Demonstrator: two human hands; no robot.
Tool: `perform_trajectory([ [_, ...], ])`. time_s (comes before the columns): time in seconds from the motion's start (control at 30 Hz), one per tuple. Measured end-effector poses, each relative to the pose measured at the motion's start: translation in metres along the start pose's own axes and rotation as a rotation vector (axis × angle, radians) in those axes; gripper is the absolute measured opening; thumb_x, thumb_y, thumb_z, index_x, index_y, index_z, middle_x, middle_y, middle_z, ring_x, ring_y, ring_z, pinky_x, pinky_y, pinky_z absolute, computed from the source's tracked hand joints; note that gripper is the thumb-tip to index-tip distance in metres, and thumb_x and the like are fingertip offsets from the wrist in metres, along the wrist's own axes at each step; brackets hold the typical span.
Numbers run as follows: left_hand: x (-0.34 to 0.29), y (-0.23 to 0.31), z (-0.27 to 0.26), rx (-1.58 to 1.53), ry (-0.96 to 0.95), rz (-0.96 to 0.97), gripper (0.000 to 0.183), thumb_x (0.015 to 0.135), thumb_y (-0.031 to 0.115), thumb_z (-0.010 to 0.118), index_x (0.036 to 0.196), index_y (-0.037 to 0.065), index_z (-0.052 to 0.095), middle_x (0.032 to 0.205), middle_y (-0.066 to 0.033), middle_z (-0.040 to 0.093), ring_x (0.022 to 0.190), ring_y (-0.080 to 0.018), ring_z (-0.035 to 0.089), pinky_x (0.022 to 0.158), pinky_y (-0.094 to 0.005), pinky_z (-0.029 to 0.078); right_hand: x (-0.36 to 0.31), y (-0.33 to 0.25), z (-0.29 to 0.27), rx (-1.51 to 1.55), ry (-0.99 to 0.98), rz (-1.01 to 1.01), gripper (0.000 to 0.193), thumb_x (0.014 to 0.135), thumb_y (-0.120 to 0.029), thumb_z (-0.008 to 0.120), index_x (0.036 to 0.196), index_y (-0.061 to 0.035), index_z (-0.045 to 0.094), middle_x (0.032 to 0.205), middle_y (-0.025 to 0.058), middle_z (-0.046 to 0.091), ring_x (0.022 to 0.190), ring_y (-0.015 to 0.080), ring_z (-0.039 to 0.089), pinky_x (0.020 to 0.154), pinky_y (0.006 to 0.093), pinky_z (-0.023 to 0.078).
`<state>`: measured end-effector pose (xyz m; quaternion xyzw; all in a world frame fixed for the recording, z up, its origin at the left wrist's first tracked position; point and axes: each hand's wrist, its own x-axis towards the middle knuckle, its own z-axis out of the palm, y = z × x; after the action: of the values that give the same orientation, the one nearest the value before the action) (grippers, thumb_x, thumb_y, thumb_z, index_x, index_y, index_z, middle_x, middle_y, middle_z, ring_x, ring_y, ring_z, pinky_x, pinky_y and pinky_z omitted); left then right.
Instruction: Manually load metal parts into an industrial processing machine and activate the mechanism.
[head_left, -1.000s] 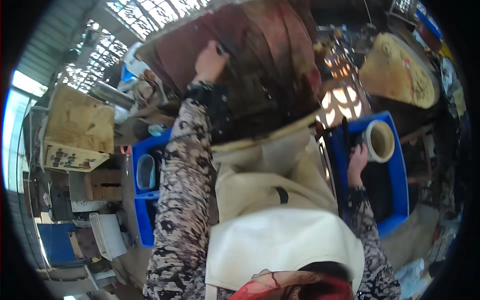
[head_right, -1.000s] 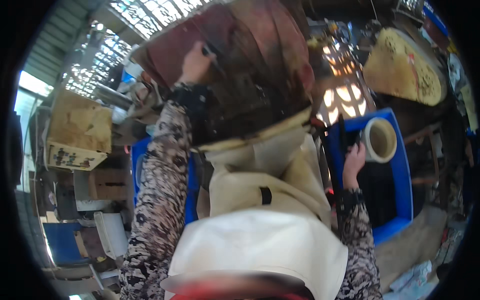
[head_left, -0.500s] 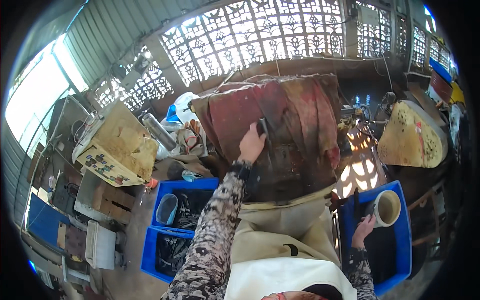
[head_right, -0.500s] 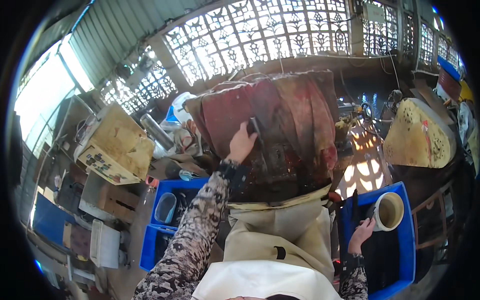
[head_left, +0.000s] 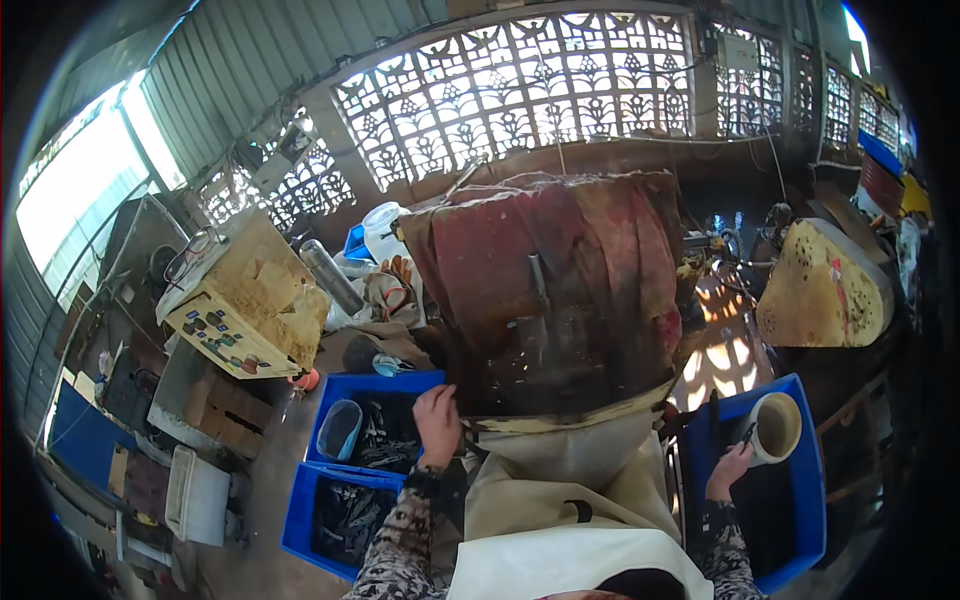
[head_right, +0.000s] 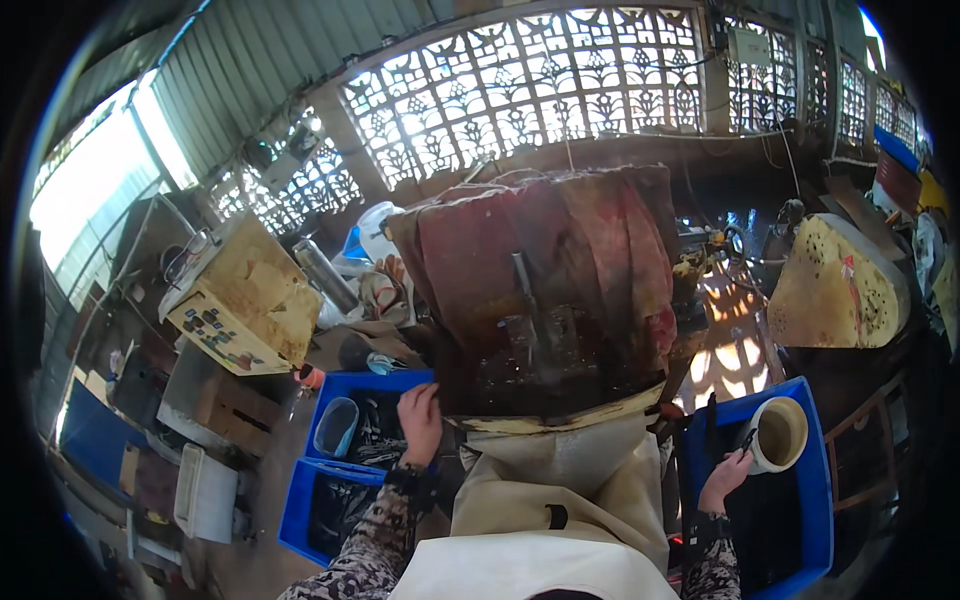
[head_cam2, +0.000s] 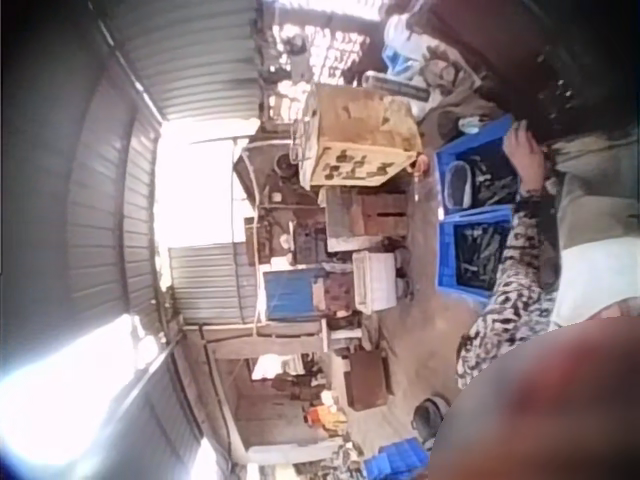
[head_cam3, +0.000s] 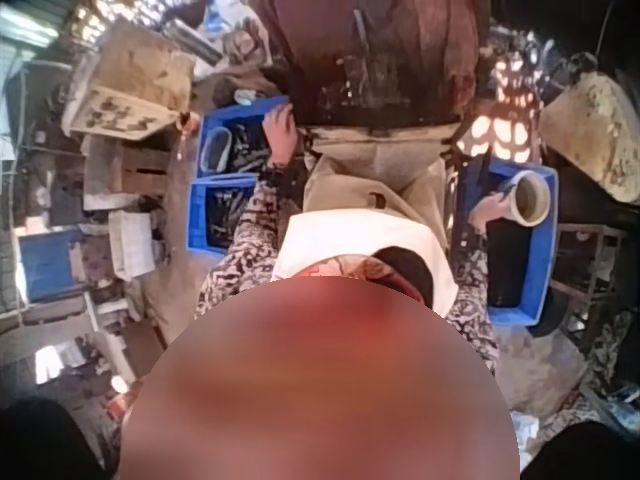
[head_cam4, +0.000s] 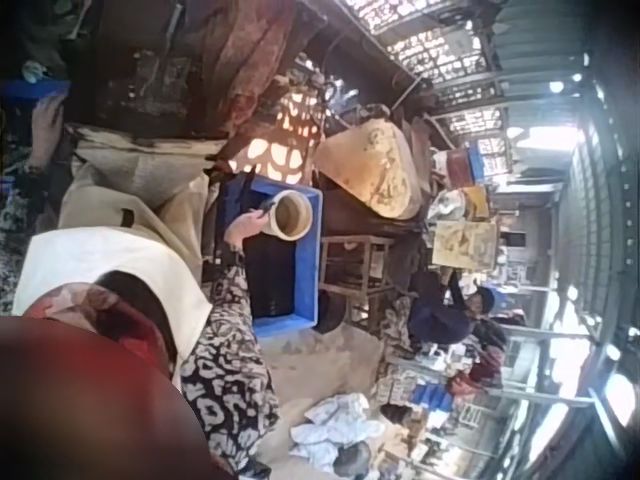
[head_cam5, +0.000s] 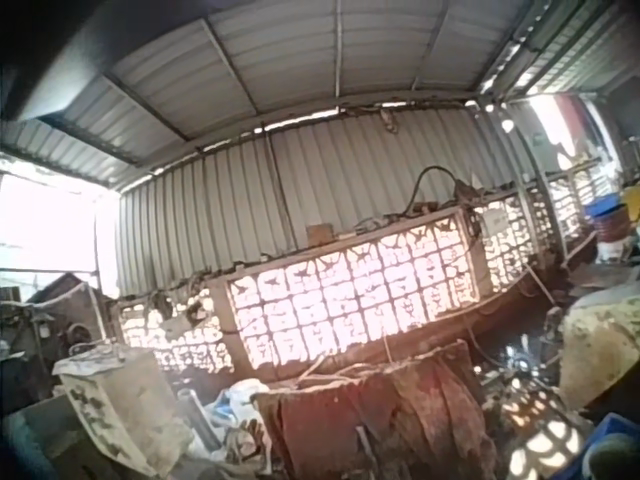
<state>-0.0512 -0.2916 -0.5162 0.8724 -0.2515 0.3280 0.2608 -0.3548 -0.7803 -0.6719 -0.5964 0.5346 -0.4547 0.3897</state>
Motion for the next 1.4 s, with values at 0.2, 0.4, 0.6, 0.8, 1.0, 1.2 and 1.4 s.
perform_trajectory([
  [0.2, -0.081, -0.077, -0.052, 0.208, 0.236, -0.364, 0.039, 0.079, -0.003, 0.053, 0.116, 0.005, 0.058, 0.116, -0.0186, 0.055, 0.106, -0.0387, 0.051, 0.092, -0.0459, 0.042, 0.001, 0.0, 0.001, -0.036, -0.013, -0.043, 0.023, 0.098, -0.019, 0.045, 0.1, 0.0016, 0.054, 0.072, 0.0096, 0.055, 0.065, 0.022, 0.053, 0.062, 0.0345, 0.042],
  [0.4, -0.205, -0.132, -0.088, 0.689, 0.116, -1.088, 0.03, 0.084, 0.009, 0.051, 0.113, 0.003, 0.057, 0.115, -0.0196, 0.053, 0.102, -0.0407, 0.053, 0.086, -0.0494, 0.045, -0.001, -0.002, 0.001, -0.084, -0.012, -0.081, 0.022, 0.097, -0.018, 0.045, 0.099, 0.0017, 0.054, 0.073, 0.0122, 0.056, 0.067, 0.0254, 0.056, 0.066, 0.0377, 0.044],
  [0.6, -0.299, -0.168, -0.087, 0.622, -0.758, -1.016, 0.029, 0.086, 0.022, 0.053, 0.109, 0.006, 0.061, 0.103, -0.017, 0.057, 0.096, -0.0385, 0.056, 0.081, -0.0497, 0.047, -0.001, -0.003, 0.002, -0.081, -0.02, -0.053, 0.021, 0.097, -0.018, 0.046, 0.099, 0.0017, 0.054, 0.074, 0.0121, 0.056, 0.067, 0.0255, 0.055, 0.066, 0.0377, 0.043],
  [0.8, -0.319, -0.214, -0.097, -0.022, -0.771, -0.856, 0.032, 0.082, 0.033, 0.059, 0.1, 0.008, 0.068, 0.099, -0.0212, 0.067, 0.094, -0.0433, 0.061, 0.081, -0.0498, 0.049, 0.001, 0.006, 0.003, -0.12, -0.028, -0.083, 0.022, 0.097, -0.018, 0.046, 0.101, 0.0016, 0.055, 0.073, 0.0104, 0.056, 0.063, 0.0225, 0.054, 0.063, 0.0361, 0.043],
  [1.0, -0.306, -0.216, -0.096, -0.092, -0.76, -0.637, 0.034, 0.079, 0.032, 0.059, 0.101, 0.008, 0.067, 0.097, -0.0248, 0.065, 0.091, -0.0448, 0.061, 0.079, -0.0513, 0.048, -0.001, 0.005, 0.005, -0.109, -0.005, -0.116, 0.021, 0.097, -0.018, 0.046, 0.099, 0.0011, 0.054, 0.071, 0.009, 0.056, 0.06, 0.0203, 0.053, 0.058, 0.0349, 0.042],
  [1.2, -0.328, -0.225, -0.082, 0.278, -0.859, -0.594, 0.033, 0.08, 0.034, 0.057, 0.087, 0.004, 0.07, 0.092, -0.0252, 0.065, 0.087, -0.0443, 0.061, 0.073, -0.053, 0.048, 0.0, 0.007, 0.005, -0.089, -0.009, -0.117, 0.02, 0.097, -0.018, 0.046, 0.093, 0.0005, 0.054, 0.067, 0.0072, 0.054, 0.054, 0.0172, 0.05, 0.052, 0.0326, 0.04],
  [1.4, -0.333, -0.222, -0.094, 0.292, -0.867, -0.984, 0.031, 0.079, 0.032, 0.058, 0.08, 0.004, 0.07, 0.087, -0.0251, 0.066, 0.086, -0.0439, 0.062, 0.073, -0.0536, 0.049, 0.002, 0.013, 0.008, -0.025, -0.017, -0.116, 0.018, 0.097, -0.017, 0.046, 0.092, -0.001, 0.054, 0.065, 0.0041, 0.052, 0.051, 0.0131, 0.047, 0.048, 0.0297, 0.037],
])
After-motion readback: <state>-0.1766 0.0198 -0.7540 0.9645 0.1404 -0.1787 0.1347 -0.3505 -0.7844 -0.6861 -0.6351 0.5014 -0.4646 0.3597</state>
